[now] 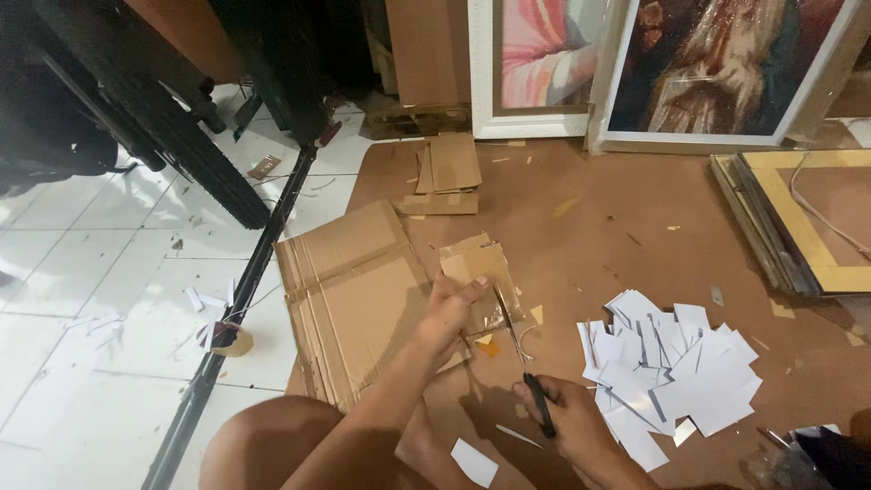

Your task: The person cuts a large piece of cardboard with scissors into smaller strips and rectangular sections while sitting on the floor.

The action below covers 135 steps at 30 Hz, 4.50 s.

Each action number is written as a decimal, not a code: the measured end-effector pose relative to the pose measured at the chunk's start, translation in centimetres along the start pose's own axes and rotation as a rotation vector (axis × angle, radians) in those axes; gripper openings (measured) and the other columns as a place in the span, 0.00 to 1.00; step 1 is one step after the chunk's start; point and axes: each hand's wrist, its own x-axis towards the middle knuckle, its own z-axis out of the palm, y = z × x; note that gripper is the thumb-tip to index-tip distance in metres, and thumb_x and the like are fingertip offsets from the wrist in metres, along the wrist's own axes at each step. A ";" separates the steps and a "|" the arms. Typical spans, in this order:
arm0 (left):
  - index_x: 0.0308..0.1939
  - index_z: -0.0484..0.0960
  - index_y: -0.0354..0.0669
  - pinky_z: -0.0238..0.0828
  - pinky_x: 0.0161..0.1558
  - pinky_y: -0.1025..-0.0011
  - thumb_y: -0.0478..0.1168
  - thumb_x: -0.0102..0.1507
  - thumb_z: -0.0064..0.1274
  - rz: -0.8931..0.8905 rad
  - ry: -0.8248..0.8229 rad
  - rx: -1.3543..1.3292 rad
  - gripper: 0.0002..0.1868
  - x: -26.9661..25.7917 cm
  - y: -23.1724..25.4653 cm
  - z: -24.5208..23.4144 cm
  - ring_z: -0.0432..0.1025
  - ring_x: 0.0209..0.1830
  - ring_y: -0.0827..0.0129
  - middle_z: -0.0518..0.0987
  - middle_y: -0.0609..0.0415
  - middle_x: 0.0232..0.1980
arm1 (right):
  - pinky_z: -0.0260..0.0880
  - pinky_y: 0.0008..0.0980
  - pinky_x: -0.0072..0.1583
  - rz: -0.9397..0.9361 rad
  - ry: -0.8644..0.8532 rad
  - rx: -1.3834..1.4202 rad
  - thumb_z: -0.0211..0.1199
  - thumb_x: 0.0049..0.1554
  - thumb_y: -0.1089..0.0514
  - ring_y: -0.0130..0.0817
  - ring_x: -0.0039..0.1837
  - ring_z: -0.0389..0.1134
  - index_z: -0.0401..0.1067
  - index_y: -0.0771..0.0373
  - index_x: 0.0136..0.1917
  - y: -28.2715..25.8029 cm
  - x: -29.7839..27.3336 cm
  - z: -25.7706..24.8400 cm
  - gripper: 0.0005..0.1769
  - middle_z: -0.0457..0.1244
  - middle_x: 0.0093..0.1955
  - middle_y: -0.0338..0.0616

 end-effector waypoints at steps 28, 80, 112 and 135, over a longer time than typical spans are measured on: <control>0.77 0.52 0.60 0.69 0.65 0.56 0.58 0.57 0.57 -0.300 -0.035 0.268 0.47 -3.0 0.3 1.3 0.63 0.76 0.62 0.71 0.61 0.75 | 0.49 0.27 0.47 0.117 -0.086 0.255 0.69 0.57 0.43 0.31 0.40 0.58 0.64 0.60 0.32 0.1 0.1 -0.5 0.25 0.56 0.33 0.40; 0.17 0.76 0.35 0.69 0.31 0.76 0.43 0.74 0.48 0.208 -0.641 0.024 0.29 -1.7 -5.1 2.1 0.73 0.21 0.68 0.78 0.49 0.21 | 0.54 0.32 0.36 0.114 0.020 0.171 0.67 0.51 0.31 0.34 0.29 0.55 0.62 0.60 0.28 -0.4 2.4 -2.0 0.32 0.55 0.26 0.42; 0.25 0.76 0.47 0.68 0.48 0.77 0.40 0.65 0.55 0.079 -0.406 0.288 0.13 -0.2 -9.3 1.3 0.72 0.37 0.79 0.75 0.65 0.31 | 0.40 0.31 0.32 0.215 0.091 0.331 0.73 0.49 0.29 0.29 0.25 0.47 0.60 0.57 0.26 -3.3 0.6 -1.2 0.35 0.50 0.22 0.39; 0.62 0.60 0.49 0.78 0.28 0.83 0.44 0.60 0.69 -0.241 -0.064 0.847 0.36 -0.8 -10.6 1.4 0.76 0.36 0.72 0.73 0.50 0.54 | 0.59 0.29 0.39 0.175 -0.083 -0.137 0.69 0.47 0.22 0.26 0.33 0.64 0.71 0.54 0.25 1.0 1.1 -4.4 0.35 0.61 0.27 0.36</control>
